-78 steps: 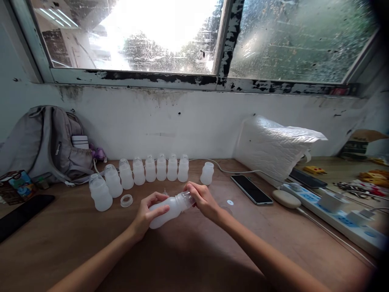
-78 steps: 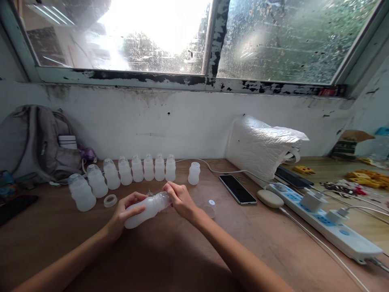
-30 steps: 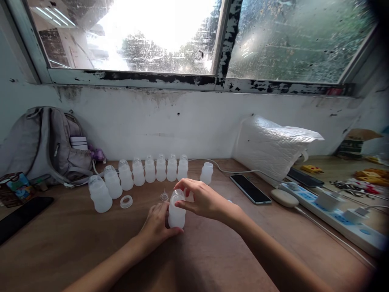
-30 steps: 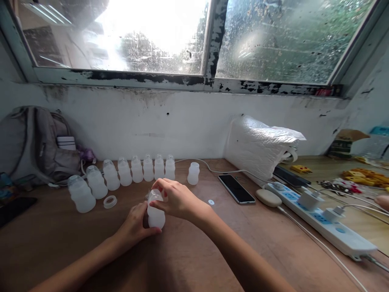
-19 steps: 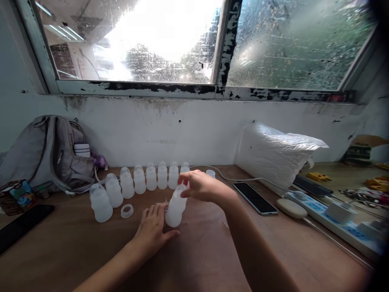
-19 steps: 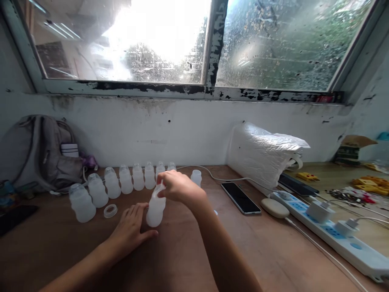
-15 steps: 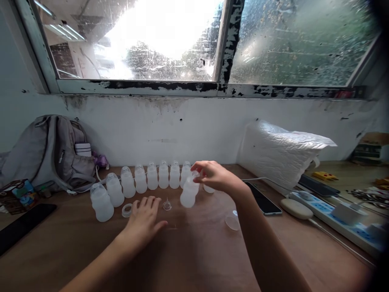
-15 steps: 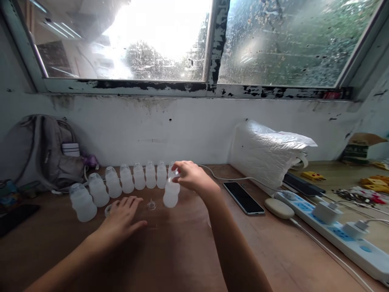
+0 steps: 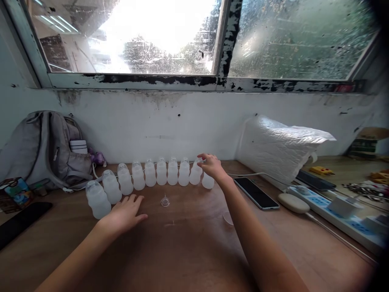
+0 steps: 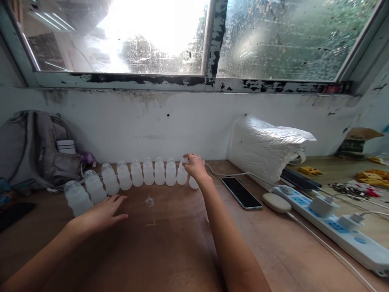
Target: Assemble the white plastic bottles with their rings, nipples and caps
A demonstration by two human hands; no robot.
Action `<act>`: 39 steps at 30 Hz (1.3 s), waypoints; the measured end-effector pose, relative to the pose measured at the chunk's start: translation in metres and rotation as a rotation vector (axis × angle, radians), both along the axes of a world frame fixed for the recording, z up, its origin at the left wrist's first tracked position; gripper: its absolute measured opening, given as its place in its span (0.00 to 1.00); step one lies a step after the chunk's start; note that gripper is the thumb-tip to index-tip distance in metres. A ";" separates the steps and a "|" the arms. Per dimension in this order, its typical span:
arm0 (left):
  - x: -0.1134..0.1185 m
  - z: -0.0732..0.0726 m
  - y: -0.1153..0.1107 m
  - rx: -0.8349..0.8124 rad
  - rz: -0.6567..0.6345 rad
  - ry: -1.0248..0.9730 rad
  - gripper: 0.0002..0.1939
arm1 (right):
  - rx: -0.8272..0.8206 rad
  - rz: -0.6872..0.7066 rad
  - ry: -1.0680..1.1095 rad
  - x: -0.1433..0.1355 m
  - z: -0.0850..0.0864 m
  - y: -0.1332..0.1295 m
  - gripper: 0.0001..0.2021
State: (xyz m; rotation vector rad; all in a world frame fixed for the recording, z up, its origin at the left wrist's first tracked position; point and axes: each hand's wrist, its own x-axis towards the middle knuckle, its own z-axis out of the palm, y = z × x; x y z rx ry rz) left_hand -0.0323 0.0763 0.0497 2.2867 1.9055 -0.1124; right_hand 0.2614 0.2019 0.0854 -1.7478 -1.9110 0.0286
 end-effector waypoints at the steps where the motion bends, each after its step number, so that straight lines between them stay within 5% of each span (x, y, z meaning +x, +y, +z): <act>1: -0.001 0.000 0.000 -0.004 0.006 0.000 0.31 | -0.005 -0.003 0.013 0.001 -0.001 0.001 0.17; 13: -0.008 -0.014 0.002 -0.024 -0.061 -0.071 0.30 | -0.023 0.029 0.073 0.000 0.002 -0.003 0.17; 29: 0.036 0.012 -0.027 -0.123 -0.440 -0.398 0.18 | 0.028 0.017 0.096 0.001 0.002 -0.004 0.16; 34: 0.041 0.007 -0.024 0.052 -0.366 -0.359 0.16 | 0.110 -0.088 0.077 -0.002 -0.003 -0.003 0.15; 39: 0.035 0.001 -0.018 0.038 -0.292 -0.253 0.22 | 0.092 -0.064 0.124 0.000 -0.005 0.001 0.13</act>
